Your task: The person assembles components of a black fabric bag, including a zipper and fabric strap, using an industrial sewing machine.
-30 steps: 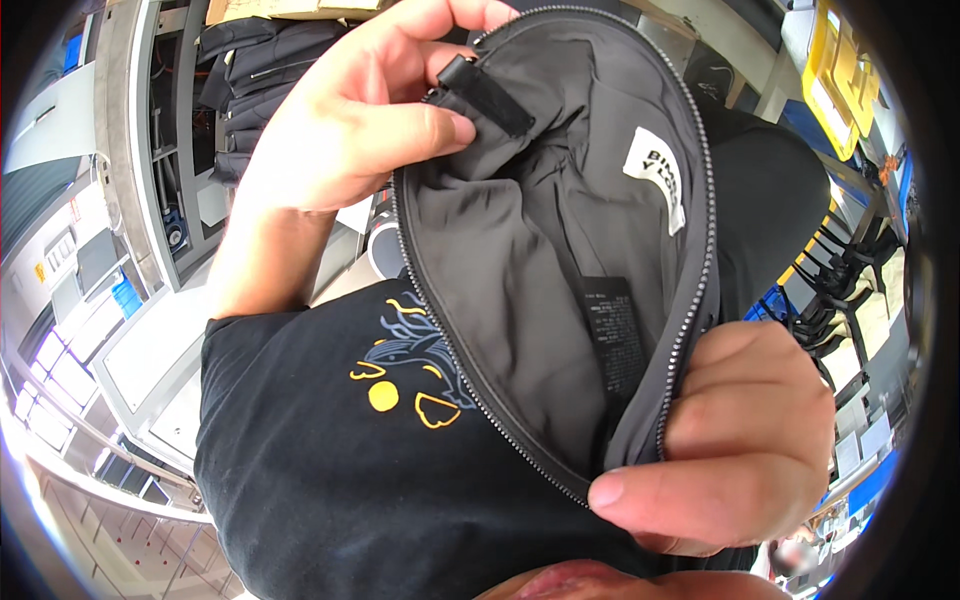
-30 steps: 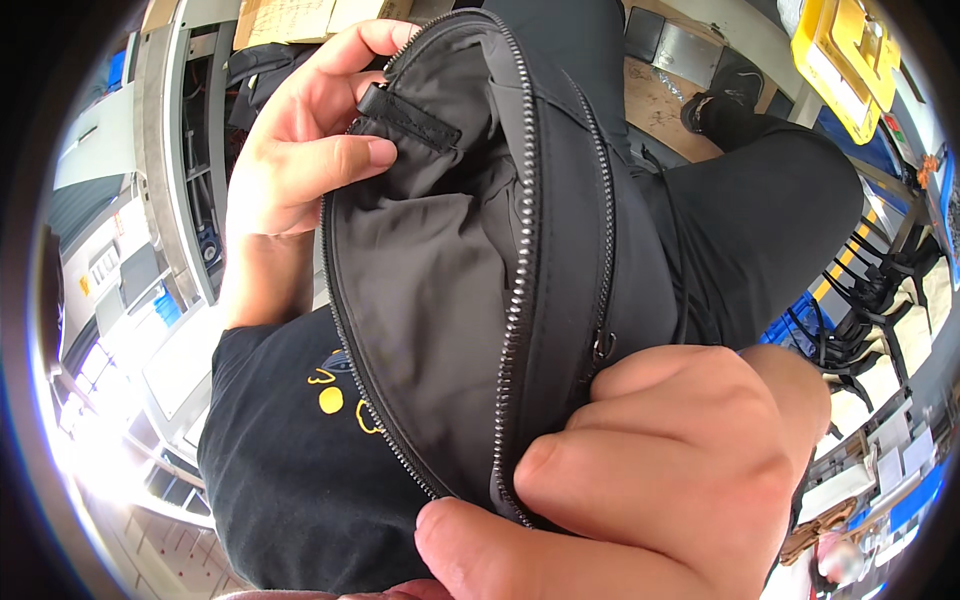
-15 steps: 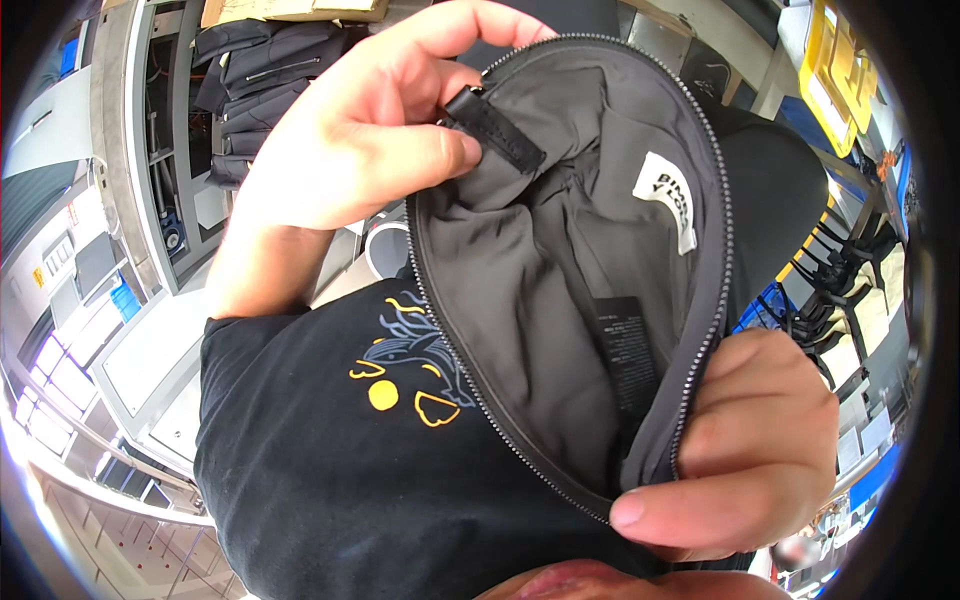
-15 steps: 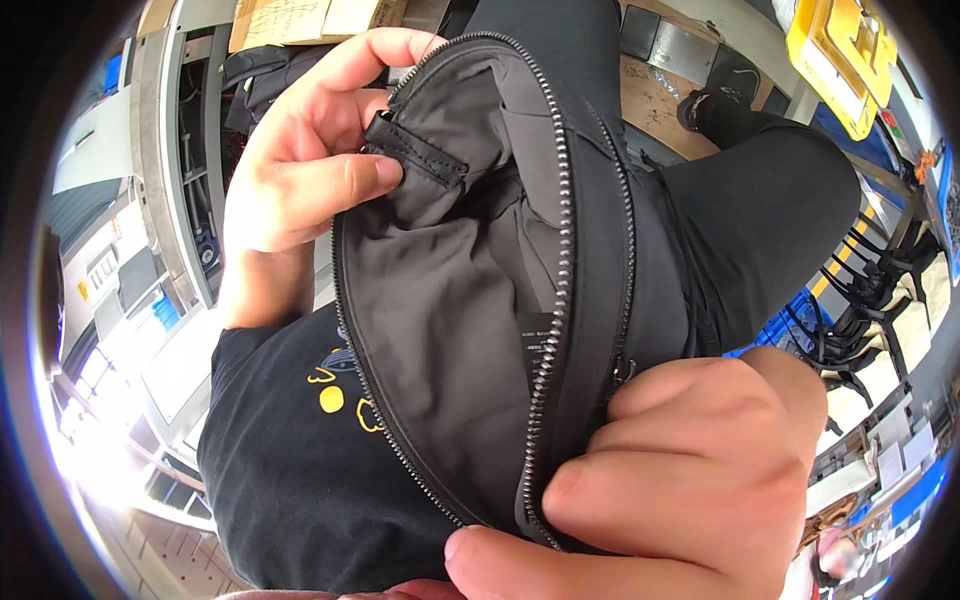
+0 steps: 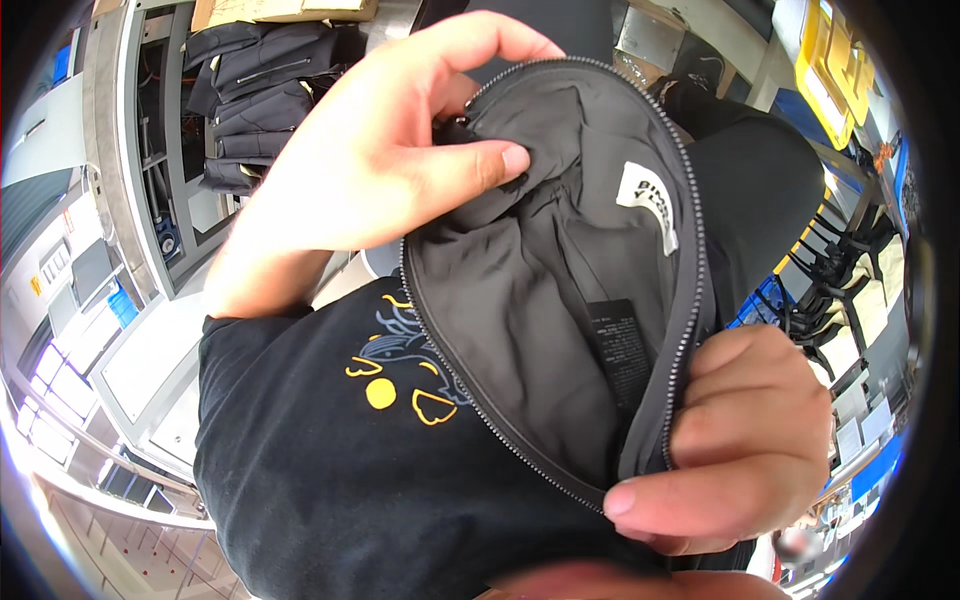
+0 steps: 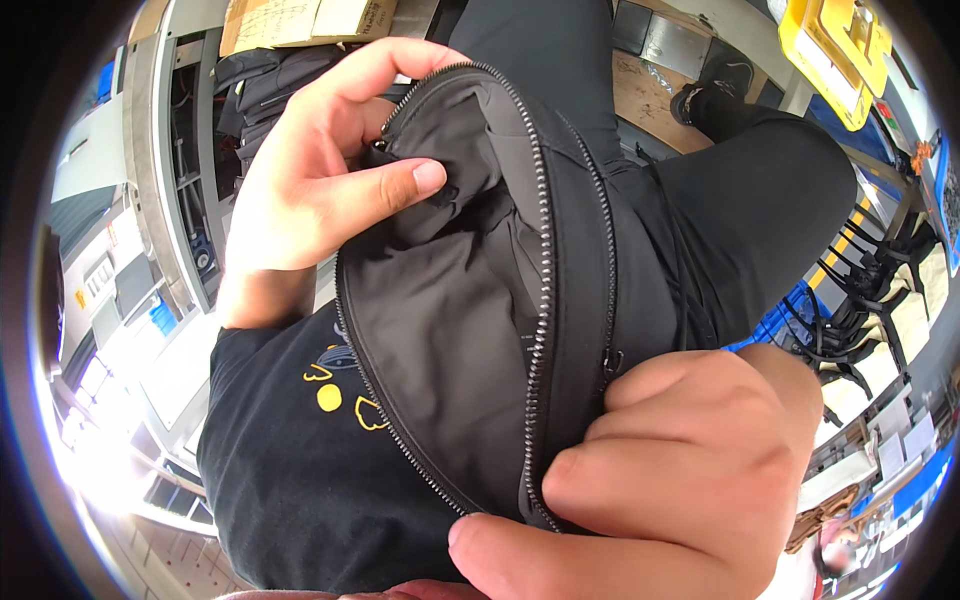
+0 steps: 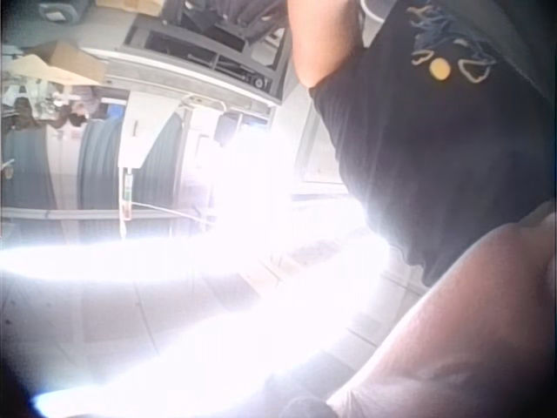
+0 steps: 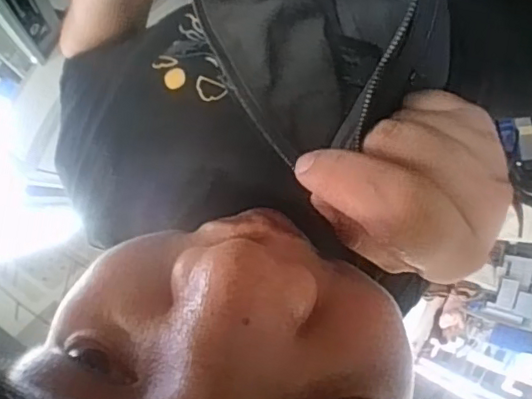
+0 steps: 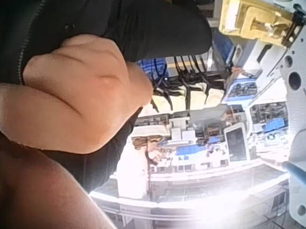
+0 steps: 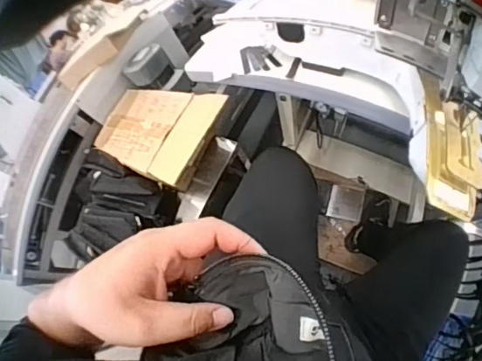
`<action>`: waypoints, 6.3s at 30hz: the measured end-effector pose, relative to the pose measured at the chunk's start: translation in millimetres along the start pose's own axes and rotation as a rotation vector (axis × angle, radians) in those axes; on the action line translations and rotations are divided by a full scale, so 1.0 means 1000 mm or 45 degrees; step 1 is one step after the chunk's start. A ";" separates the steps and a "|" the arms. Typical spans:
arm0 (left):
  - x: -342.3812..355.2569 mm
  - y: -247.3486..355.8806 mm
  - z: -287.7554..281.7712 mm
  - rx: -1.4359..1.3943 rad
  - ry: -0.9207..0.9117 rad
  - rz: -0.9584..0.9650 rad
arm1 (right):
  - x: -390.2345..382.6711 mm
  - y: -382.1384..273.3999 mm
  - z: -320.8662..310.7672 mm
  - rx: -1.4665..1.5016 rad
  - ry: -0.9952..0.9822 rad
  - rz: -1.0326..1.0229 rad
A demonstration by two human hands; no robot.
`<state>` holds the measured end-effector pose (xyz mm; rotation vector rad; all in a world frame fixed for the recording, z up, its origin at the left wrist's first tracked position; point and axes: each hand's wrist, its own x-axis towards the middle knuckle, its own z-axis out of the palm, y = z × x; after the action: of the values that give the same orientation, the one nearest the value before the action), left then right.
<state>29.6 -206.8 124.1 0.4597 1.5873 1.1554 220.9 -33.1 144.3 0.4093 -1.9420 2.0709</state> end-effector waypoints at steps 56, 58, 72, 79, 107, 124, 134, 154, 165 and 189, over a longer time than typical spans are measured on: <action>0.026 -0.020 -0.022 -0.218 -0.455 0.080 | -0.016 -0.013 -0.071 -0.208 -0.223 0.427; 0.029 -0.020 -0.024 -0.258 -0.477 0.018 | -0.017 -0.013 -0.076 -0.183 -0.207 0.410; 0.043 -0.003 -0.013 -0.191 -0.620 -0.207 | -0.062 -0.013 -0.092 -0.268 0.235 0.402; 0.044 -0.007 -0.008 -0.263 -0.639 -0.156 | -0.067 -0.027 -0.100 -0.521 0.199 0.594; 0.068 -0.030 -0.038 1.125 0.792 0.754 | -0.033 0.057 -0.057 -1.435 0.411 0.752; 0.037 -0.139 -0.123 0.266 0.244 0.583 | -0.007 0.234 -0.079 0.278 0.188 1.161; 0.087 -0.117 -0.124 0.129 0.348 0.324 | -0.008 0.233 -0.075 0.681 0.248 1.011; 0.093 -0.144 -0.151 0.083 0.128 0.640 | -0.029 0.261 -0.081 0.623 0.378 0.900; 0.083 -0.120 -0.108 -0.160 0.445 0.296 | -0.014 0.243 -0.060 0.454 0.503 1.004; 0.173 -0.096 -0.060 -0.155 -0.191 0.254 | -0.106 0.116 -0.100 0.587 0.946 0.936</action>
<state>-61.4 -143.0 -50.9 0.6202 1.3565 1.3280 272.3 59.1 -9.2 -1.0113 -1.2309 2.5420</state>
